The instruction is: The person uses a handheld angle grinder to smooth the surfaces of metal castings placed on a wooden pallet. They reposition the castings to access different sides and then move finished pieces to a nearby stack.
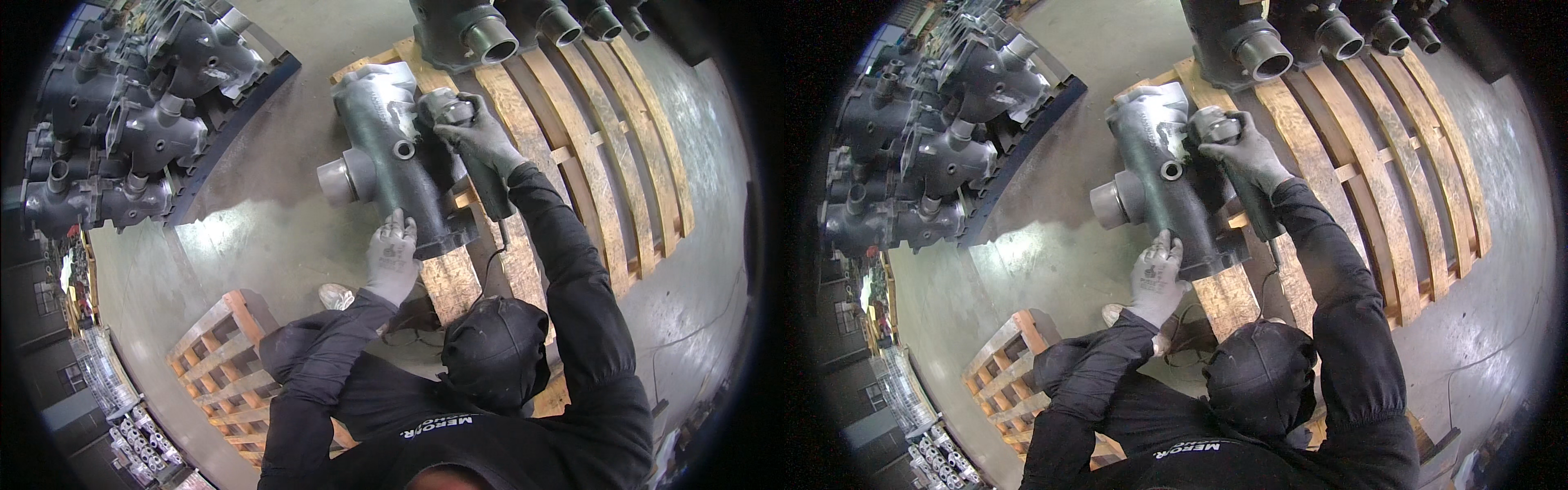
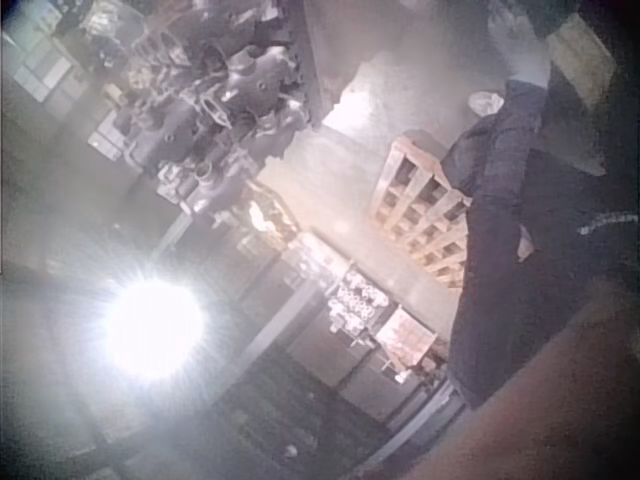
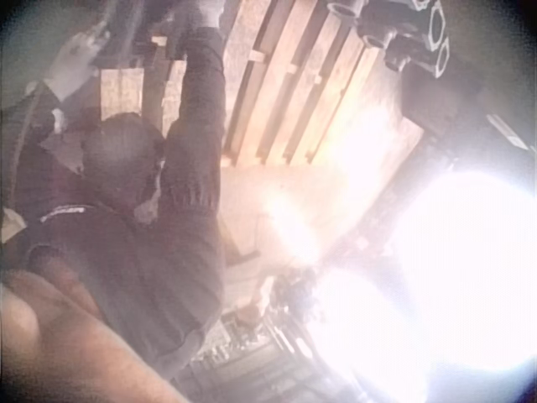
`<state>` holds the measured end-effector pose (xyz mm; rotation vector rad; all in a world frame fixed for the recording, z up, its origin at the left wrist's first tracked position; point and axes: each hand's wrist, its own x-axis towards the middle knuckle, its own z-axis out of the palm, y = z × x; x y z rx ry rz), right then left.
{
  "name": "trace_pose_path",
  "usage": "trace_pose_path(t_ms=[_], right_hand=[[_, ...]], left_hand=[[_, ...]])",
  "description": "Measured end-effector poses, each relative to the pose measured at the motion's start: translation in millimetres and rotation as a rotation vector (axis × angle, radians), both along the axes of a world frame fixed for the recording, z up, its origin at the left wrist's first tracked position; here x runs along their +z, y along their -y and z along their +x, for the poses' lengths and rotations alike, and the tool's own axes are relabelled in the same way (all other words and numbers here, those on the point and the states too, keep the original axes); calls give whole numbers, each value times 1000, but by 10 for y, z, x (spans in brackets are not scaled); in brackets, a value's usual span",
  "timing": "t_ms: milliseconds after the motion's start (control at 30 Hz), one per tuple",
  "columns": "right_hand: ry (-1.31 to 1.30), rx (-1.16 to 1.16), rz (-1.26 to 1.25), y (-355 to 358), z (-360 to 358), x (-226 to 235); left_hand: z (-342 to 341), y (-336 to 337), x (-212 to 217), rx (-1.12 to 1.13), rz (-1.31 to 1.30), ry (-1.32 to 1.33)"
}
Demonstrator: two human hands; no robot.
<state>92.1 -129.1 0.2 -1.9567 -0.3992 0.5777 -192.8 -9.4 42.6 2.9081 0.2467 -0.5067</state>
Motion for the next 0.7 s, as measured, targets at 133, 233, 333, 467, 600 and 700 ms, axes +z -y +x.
trace_pose_path(t_ms=[133, 233, 333, 467, 600, 700], right_hand=[[29, -41, -71, -53, -18, -11], [-22, -80, -64, -86, 25, 83], [4, 6, -38, -94, -56, 153], [15, 40, -57, -102, -106, 160], [31, -90, -48, -67, -44, 156], [10, -27, -86, -44, -138, 165]], left_hand=[[-12, -3, 8, 17, -31, 7], [-5, 4, 15, 30, -40, 3], [0, -5, 27, 10, -31, 9], [-16, -11, 52, 27, -70, 19], [-11, -11, 52, 21, -63, 27], [18, 4, 22, 12, -23, 1]])
